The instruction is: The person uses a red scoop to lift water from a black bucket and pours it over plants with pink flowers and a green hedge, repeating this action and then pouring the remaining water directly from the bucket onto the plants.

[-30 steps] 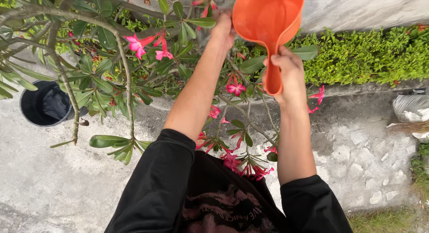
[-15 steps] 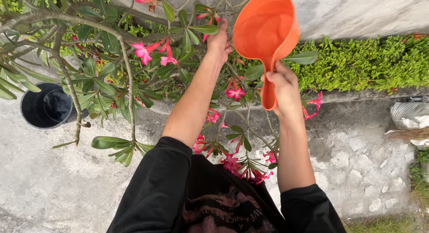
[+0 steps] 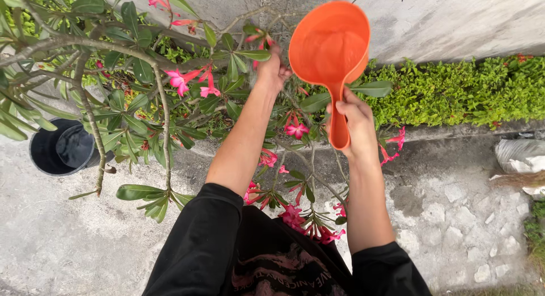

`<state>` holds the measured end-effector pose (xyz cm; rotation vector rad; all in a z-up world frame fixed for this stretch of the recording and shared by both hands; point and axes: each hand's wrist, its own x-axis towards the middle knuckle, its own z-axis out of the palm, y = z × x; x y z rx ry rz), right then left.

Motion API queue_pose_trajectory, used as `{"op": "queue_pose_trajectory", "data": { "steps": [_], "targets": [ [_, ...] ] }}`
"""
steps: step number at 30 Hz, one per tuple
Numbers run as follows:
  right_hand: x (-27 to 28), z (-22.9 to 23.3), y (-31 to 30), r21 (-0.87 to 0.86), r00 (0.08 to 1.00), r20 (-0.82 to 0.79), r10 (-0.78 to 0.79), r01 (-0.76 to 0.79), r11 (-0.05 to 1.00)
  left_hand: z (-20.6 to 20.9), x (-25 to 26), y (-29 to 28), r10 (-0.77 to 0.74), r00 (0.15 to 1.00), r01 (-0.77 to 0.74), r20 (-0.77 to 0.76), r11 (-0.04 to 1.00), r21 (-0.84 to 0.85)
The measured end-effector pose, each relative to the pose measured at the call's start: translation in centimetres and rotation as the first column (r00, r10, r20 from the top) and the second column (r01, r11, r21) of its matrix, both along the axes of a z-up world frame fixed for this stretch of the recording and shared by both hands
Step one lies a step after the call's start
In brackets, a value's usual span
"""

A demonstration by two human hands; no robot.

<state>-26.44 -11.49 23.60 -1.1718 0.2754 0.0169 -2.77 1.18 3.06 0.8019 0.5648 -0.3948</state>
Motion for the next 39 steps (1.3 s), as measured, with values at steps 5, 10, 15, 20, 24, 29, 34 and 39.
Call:
{"op": "queue_pose_trajectory", "data": {
  "steps": [5, 10, 15, 20, 24, 29, 34, 39],
  "targets": [
    [0.2, -4.1, -0.5, -0.101, 1.000, -0.030, -0.007, 0.004, 0.995, -6.2, 0.7, -0.3, 0.018, 0.996, -0.020, 0.088, 0.999, 0.028],
    [1.9, -5.2, 0.5, -0.685, 0.991, 0.130, -0.028, 0.110, 0.720, -3.4, 0.9, -0.5, -0.039, 0.997, 0.042, -0.068, 0.998, 0.042],
    [2.2, -3.2, 1.1, -0.750, 0.996, 0.063, -0.057, 0.084, 0.656, -3.2, 1.8, -1.7, -0.042, 0.999, 0.040, -0.028, 0.997, -0.068],
    [1.4, -3.6, 0.0, -0.110, 0.993, 0.080, -0.081, 0.089, 0.990, -6.5, 0.9, -0.9, 0.072, 0.995, -0.068, 0.073, 0.996, -0.052],
    [0.2, -4.8, -0.4, -0.094, 0.994, -0.099, -0.055, 0.046, 0.994, -5.7, -0.9, 0.6, -0.004, 1.000, 0.004, -0.012, 1.000, -0.005],
    [0.0, -6.1, 1.2, -0.527, 0.992, 0.123, 0.017, 0.051, 0.849, -7.3, -1.5, 0.7, -0.070, 0.996, 0.070, -0.064, 0.998, 0.000],
    [0.8, -3.5, 3.1, -0.917, 0.999, 0.006, 0.041, -0.011, 0.398, -9.4, -0.3, -0.4, -0.018, 1.000, 0.019, 0.007, 0.993, -0.117],
    [2.1, -5.9, 1.5, -0.806, 0.979, 0.205, -0.010, 0.175, 0.566, -8.2, 0.4, 0.1, 0.087, 0.992, -0.064, 0.087, 0.970, -0.235]
  ]
}}
